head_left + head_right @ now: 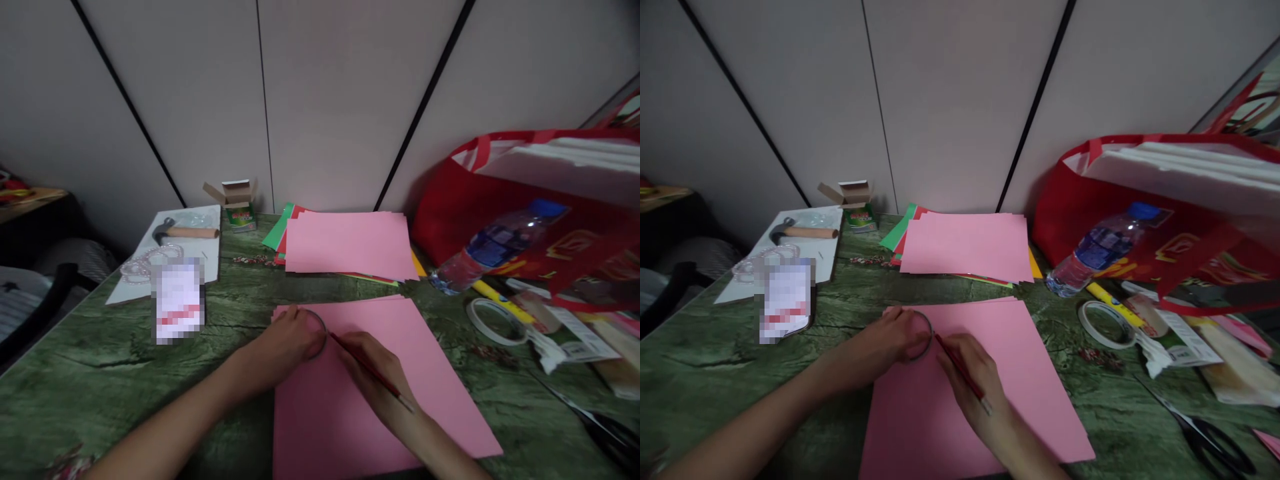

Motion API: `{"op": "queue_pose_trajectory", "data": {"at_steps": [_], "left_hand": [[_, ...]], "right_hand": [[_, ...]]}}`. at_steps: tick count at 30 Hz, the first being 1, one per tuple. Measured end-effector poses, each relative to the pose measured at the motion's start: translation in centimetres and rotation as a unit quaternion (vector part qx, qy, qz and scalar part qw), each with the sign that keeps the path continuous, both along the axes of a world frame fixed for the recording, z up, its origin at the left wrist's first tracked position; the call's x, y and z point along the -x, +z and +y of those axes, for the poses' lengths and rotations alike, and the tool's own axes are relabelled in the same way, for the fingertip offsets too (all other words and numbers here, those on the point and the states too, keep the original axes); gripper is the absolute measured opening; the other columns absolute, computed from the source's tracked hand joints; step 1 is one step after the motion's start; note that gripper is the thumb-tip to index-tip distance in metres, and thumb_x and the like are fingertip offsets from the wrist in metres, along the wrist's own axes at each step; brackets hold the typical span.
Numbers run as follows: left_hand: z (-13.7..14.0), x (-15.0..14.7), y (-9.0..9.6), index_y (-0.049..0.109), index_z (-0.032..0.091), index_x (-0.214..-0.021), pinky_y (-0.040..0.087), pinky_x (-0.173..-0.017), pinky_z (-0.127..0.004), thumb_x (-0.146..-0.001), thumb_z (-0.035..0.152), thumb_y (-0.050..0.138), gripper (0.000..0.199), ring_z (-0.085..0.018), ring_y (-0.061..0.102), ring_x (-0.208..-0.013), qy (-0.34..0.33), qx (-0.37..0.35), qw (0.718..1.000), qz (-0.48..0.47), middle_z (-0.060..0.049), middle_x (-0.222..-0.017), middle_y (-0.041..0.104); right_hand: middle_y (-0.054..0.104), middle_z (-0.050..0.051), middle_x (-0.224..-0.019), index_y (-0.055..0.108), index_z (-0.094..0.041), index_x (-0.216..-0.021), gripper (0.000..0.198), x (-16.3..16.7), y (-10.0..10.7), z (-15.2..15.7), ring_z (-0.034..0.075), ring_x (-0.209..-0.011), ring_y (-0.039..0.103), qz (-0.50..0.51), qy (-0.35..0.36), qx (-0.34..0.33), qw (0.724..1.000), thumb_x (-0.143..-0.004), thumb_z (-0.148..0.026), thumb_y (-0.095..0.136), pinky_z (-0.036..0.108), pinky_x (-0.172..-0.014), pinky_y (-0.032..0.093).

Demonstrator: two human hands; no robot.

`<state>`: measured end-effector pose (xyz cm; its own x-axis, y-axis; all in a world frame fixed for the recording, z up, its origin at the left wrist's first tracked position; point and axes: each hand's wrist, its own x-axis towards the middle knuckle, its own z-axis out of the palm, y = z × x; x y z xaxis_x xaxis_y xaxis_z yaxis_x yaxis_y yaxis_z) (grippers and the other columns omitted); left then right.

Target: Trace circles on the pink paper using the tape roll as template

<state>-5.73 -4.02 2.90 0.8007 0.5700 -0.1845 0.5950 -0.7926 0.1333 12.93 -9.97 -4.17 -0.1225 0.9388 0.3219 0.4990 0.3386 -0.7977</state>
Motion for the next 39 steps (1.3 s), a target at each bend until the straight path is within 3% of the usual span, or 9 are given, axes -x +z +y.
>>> {"op": "queue_pose_trajectory", "data": {"at_steps": [7,13,19,24,27,32,39], "left_hand": [[-0.1,0.1,-0.1,0.062,0.015,-0.091,0.039,-0.075,-0.033,-0.077,-0.004,0.041,0.031,-0.024,0.051,-0.086,-0.011,-0.030,0.999,-0.002,-0.009,-0.086,0.056],[-0.1,0.2,-0.2,0.062,0.016,-0.089,0.039,-0.071,-0.030,-0.084,0.003,0.043,0.024,-0.022,0.050,-0.082,-0.027,-0.049,0.998,0.003,-0.008,-0.085,0.056],[0.7,0.5,-1.4,0.061,0.023,-0.105,0.041,-0.066,-0.029,-0.085,0.007,0.045,0.031,-0.023,0.050,-0.084,-0.013,-0.072,0.997,0.019,-0.008,-0.090,0.054],[1.1,0.8,-1.2,0.062,0.027,-0.104,0.041,-0.063,-0.026,-0.084,0.009,0.048,0.030,-0.021,0.049,-0.085,0.001,-0.058,0.998,0.018,-0.008,-0.093,0.052],[1.3,0.8,-0.9,0.064,0.026,-0.100,0.041,-0.062,-0.025,-0.085,0.008,0.047,0.029,-0.021,0.048,-0.086,0.002,-0.060,0.998,0.017,-0.007,-0.092,0.051],[1.5,0.9,-0.8,0.064,0.026,-0.099,0.040,-0.059,-0.025,-0.087,0.012,0.046,0.026,-0.021,0.049,-0.085,-0.008,-0.070,0.997,0.026,-0.007,-0.092,0.051],[1.6,1.0,-1.8,0.065,0.023,-0.092,0.041,-0.060,-0.026,-0.088,0.015,0.048,0.019,-0.022,0.048,-0.085,-0.004,-0.078,0.997,0.004,-0.008,-0.090,0.050]], "right_hand": [[0.065,0.005,-0.085,0.059,-0.021,-0.098,0.019,0.9,-0.2,-1.5,0.019,-0.079,0.064,-0.094,-0.011,-0.087,0.992,-0.085,-0.014,0.047,0.029,-0.070,0.052],[0.064,0.004,-0.080,0.057,-0.021,-0.094,0.023,1.5,-0.2,-2.9,0.019,-0.073,0.061,-0.131,0.031,-0.065,0.989,-0.080,-0.006,0.047,0.029,-0.063,0.050],[0.063,0.003,-0.076,0.055,-0.021,-0.092,0.022,2.6,-0.5,-3.9,0.017,-0.069,0.061,-0.097,0.012,-0.087,0.991,-0.081,-0.006,0.045,0.028,-0.062,0.049],[0.064,0.005,-0.088,0.057,-0.021,-0.100,0.021,2.7,0.8,-4.2,0.015,-0.080,0.061,-0.085,0.106,-0.071,0.988,-0.085,-0.009,0.048,0.025,-0.067,0.050],[0.064,0.007,-0.094,0.056,-0.020,-0.105,0.024,3.2,0.6,-4.1,0.017,-0.083,0.061,-0.120,0.144,-0.115,0.976,-0.085,-0.010,0.049,0.027,-0.068,0.050],[0.063,0.007,-0.077,0.054,-0.016,-0.095,0.018,5.0,0.2,-3.2,0.020,-0.070,0.059,-0.217,0.111,-0.149,0.958,-0.080,-0.010,0.046,0.028,-0.053,0.046],[0.064,0.008,-0.075,0.056,-0.015,-0.086,0.008,6.4,0.0,-2.4,0.021,-0.068,0.057,-0.294,0.093,-0.190,0.932,-0.085,-0.015,0.048,0.028,-0.044,0.039]]}}
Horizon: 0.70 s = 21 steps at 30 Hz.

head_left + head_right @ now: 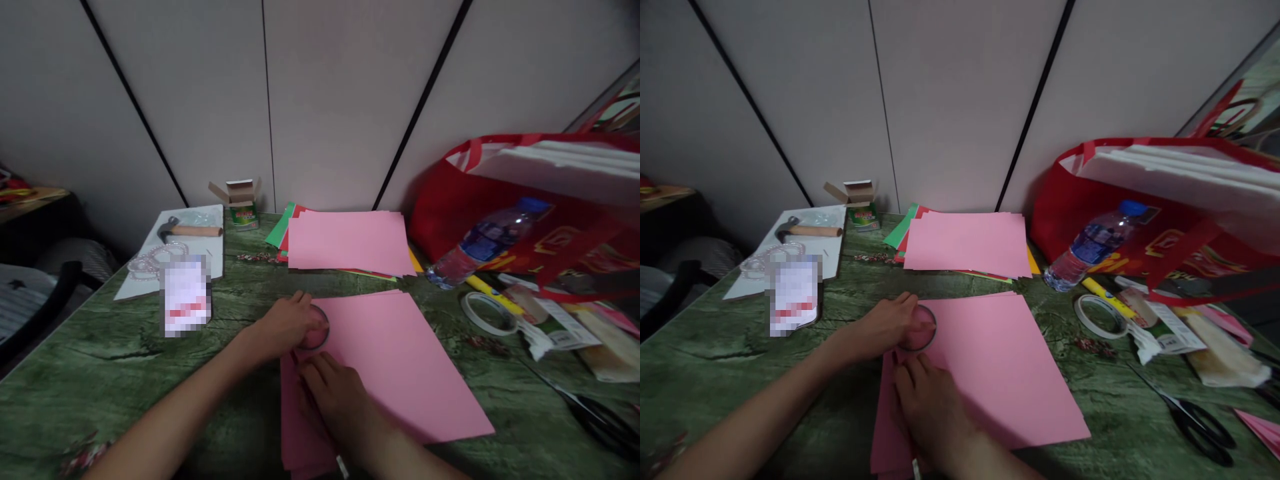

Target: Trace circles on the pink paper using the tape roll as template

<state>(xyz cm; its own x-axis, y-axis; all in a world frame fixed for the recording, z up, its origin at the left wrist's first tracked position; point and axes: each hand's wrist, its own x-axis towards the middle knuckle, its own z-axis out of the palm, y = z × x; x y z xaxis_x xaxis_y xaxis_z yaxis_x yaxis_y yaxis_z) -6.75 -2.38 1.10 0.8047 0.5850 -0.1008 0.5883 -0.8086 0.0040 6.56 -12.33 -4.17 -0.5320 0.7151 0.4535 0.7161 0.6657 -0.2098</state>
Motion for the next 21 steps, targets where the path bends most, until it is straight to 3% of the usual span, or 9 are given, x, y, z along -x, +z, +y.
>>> {"op": "queue_pose_trajectory", "data": {"at_steps": [4,10,13,21], "left_hand": [[0.0,0.0,-0.1,0.064,0.021,-0.091,0.042,-0.060,-0.026,-0.087,0.013,0.048,0.019,-0.023,0.048,-0.086,-0.003,-0.010,1.000,0.003,-0.009,-0.091,0.050],[-0.1,0.0,0.5,0.063,0.029,-0.102,0.042,-0.061,-0.024,-0.085,0.010,0.050,0.028,-0.022,0.048,-0.086,-0.006,0.002,1.000,0.014,-0.008,-0.093,0.050],[-0.1,0.0,0.4,0.063,0.027,-0.102,0.043,-0.064,-0.026,-0.087,0.013,0.048,0.026,-0.022,0.048,-0.087,-0.005,0.005,1.000,0.007,-0.008,-0.092,0.049],[-0.1,0.0,0.3,0.063,0.028,-0.105,0.044,-0.065,-0.027,-0.087,0.014,0.048,0.027,-0.022,0.048,-0.089,-0.003,0.015,1.000,0.007,-0.008,-0.093,0.047]], "right_hand": [[0.063,0.005,-0.070,0.056,-0.018,-0.079,0.005,-0.1,-0.7,0.0,0.020,-0.065,0.055,-0.029,-0.023,-0.027,0.999,-0.082,-0.014,0.054,0.027,-0.040,0.034],[0.060,0.004,-0.062,0.054,-0.020,-0.073,0.008,-1.6,-1.0,-0.5,0.019,-0.060,0.053,-0.013,-0.021,-0.037,0.999,-0.081,-0.017,0.054,0.027,-0.039,0.029],[0.061,0.004,-0.066,0.055,-0.020,-0.080,0.004,-2.7,-0.9,-0.7,0.019,-0.063,0.056,0.011,-0.023,0.002,1.000,-0.081,-0.016,0.053,0.026,-0.042,0.033],[0.061,0.003,-0.073,0.054,-0.020,-0.092,0.019,-5.6,1.5,-0.3,0.017,-0.068,0.059,0.115,0.029,0.148,0.982,-0.084,-0.006,0.045,0.027,-0.061,0.046]]}}
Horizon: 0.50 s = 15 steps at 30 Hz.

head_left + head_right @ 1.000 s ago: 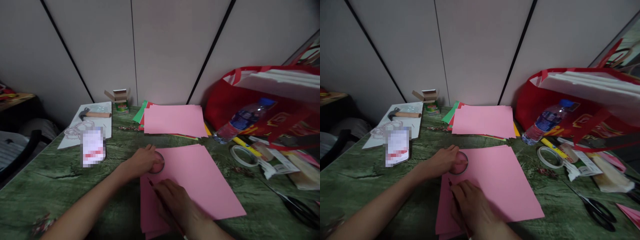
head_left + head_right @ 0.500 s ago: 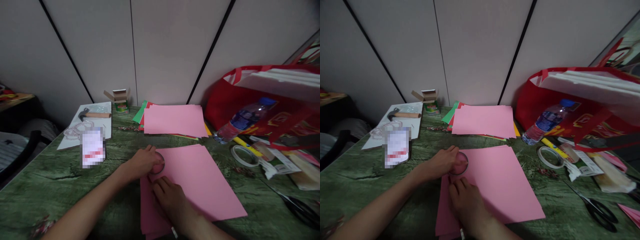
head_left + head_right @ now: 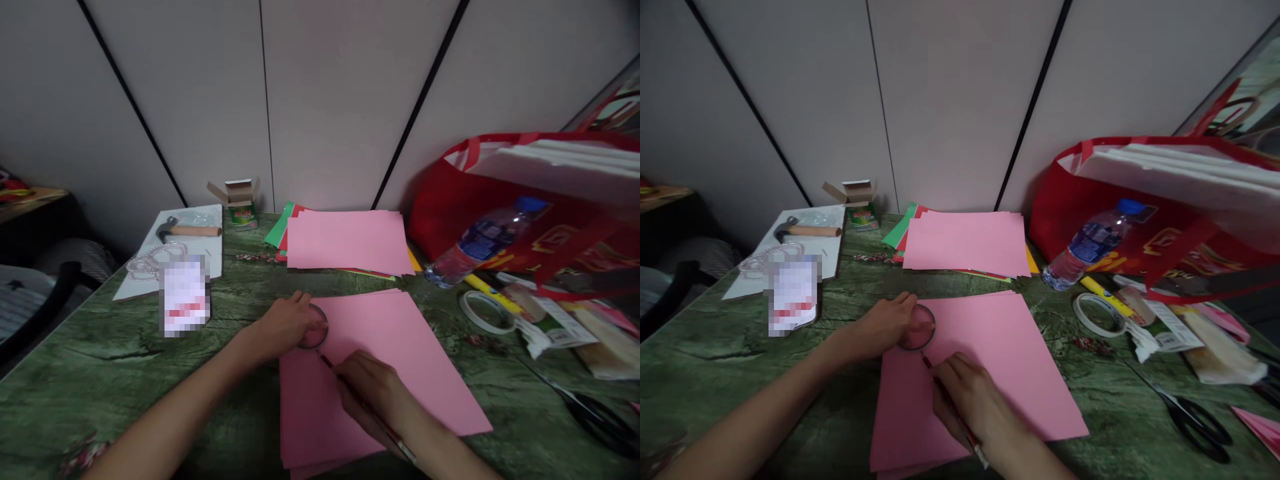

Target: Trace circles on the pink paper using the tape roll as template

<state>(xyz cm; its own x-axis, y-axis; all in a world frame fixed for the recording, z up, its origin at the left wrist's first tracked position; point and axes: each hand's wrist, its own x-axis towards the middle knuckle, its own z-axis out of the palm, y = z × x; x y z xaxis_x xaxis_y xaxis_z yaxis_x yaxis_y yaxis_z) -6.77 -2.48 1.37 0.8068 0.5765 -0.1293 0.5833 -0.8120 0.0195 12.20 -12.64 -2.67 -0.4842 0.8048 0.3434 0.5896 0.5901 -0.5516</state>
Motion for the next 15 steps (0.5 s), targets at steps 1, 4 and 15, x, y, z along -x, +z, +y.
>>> {"op": "queue_pose_trajectory", "data": {"at_steps": [1,4,15], "left_hand": [[0.0,0.0,0.0,0.064,0.028,-0.104,0.044,-0.065,-0.026,-0.087,0.014,0.048,0.027,-0.022,0.048,-0.088,0.000,0.001,1.000,-0.001,-0.008,-0.092,0.047],[0.0,0.0,0.1,0.064,0.030,-0.104,0.043,-0.064,-0.026,-0.088,0.016,0.048,0.027,-0.022,0.048,-0.088,0.001,0.001,1.000,-0.002,-0.008,-0.092,0.047],[0.2,0.1,0.2,0.062,0.035,-0.110,0.046,-0.064,-0.027,-0.088,0.015,0.047,0.033,-0.022,0.050,-0.088,-0.008,-0.015,1.000,0.008,-0.008,-0.091,0.048]], "right_hand": [[0.061,0.003,-0.074,0.054,-0.020,-0.093,0.020,-0.3,0.1,0.1,0.017,-0.068,0.059,0.001,-0.001,0.005,1.000,-0.084,-0.006,0.045,0.028,-0.061,0.046],[0.061,0.004,-0.074,0.054,-0.019,-0.092,0.019,-0.9,0.2,0.2,0.018,-0.069,0.059,-0.008,-0.014,-0.002,1.000,-0.083,-0.006,0.045,0.029,-0.061,0.046],[0.062,0.005,-0.086,0.057,-0.020,-0.101,0.019,1.9,-0.1,-0.7,0.016,-0.068,0.058,-0.084,0.055,-0.029,0.995,-0.085,-0.012,0.049,0.025,-0.053,0.041]]}}
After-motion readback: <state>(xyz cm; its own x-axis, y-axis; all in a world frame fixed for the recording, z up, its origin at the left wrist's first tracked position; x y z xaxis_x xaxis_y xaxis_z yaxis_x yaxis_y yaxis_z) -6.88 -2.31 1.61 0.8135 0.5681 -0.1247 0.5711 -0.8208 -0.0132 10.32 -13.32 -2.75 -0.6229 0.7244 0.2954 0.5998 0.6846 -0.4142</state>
